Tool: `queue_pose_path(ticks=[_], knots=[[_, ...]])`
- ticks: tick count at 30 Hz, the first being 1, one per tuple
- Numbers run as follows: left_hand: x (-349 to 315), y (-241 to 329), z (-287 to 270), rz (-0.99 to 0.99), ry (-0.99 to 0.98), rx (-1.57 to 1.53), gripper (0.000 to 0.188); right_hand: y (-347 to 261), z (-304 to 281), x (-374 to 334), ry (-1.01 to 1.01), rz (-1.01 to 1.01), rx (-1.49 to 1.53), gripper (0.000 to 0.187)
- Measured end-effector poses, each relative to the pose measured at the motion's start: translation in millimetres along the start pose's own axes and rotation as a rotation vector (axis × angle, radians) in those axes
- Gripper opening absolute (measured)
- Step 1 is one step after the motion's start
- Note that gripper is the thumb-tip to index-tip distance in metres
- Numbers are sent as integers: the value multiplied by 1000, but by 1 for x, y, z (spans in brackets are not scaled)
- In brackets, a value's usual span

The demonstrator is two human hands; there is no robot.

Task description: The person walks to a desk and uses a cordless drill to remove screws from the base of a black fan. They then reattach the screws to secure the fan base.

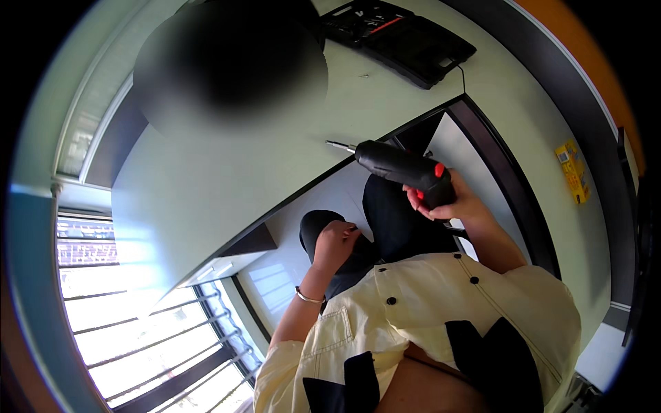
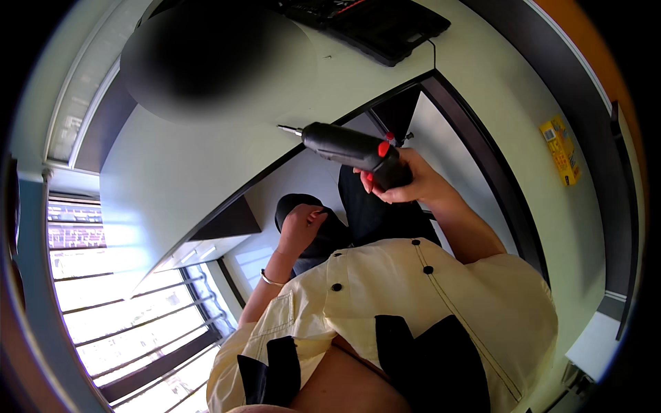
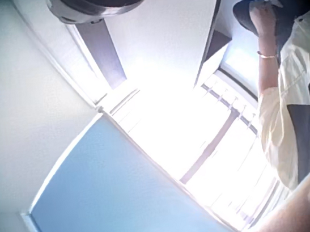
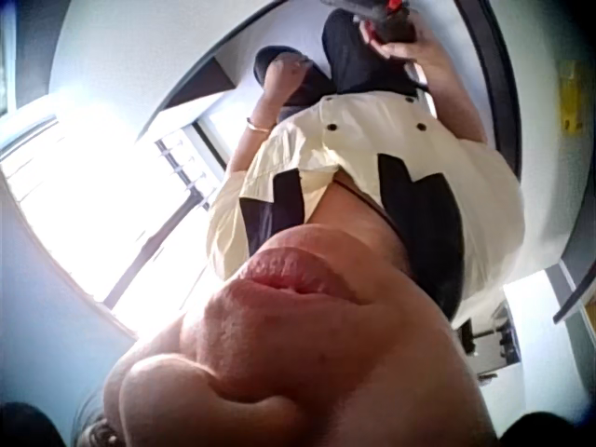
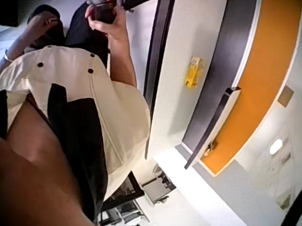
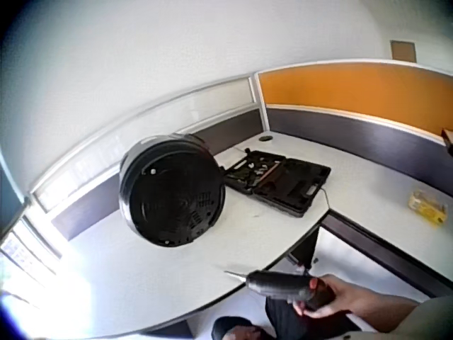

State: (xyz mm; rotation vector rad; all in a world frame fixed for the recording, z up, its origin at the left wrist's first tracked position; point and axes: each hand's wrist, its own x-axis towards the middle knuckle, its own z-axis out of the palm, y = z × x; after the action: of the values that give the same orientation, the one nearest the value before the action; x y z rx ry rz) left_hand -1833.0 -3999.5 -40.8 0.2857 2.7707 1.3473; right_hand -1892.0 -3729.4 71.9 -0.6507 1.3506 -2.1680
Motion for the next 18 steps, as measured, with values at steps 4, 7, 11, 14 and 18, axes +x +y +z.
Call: queue_pose_path(ticks=[4,7,11,14,18], knots=[[2,-15,-6,-3,38,64,15,-6,-13,4,38,-23,140,56],[6,-3,-13,-23,54,40,15,-5,-26,15,-19,-83,164,53],[-7,-34,-10,39,254,329,14,-7,-32,21,-14,-120,153,52],[-20,-82,-2,-70,415,468,14,-12,-35,23,47,-106,116,52],[-65,-223,16,-824,84,-190,22,-21,-40,34,26,-115,97,52]])
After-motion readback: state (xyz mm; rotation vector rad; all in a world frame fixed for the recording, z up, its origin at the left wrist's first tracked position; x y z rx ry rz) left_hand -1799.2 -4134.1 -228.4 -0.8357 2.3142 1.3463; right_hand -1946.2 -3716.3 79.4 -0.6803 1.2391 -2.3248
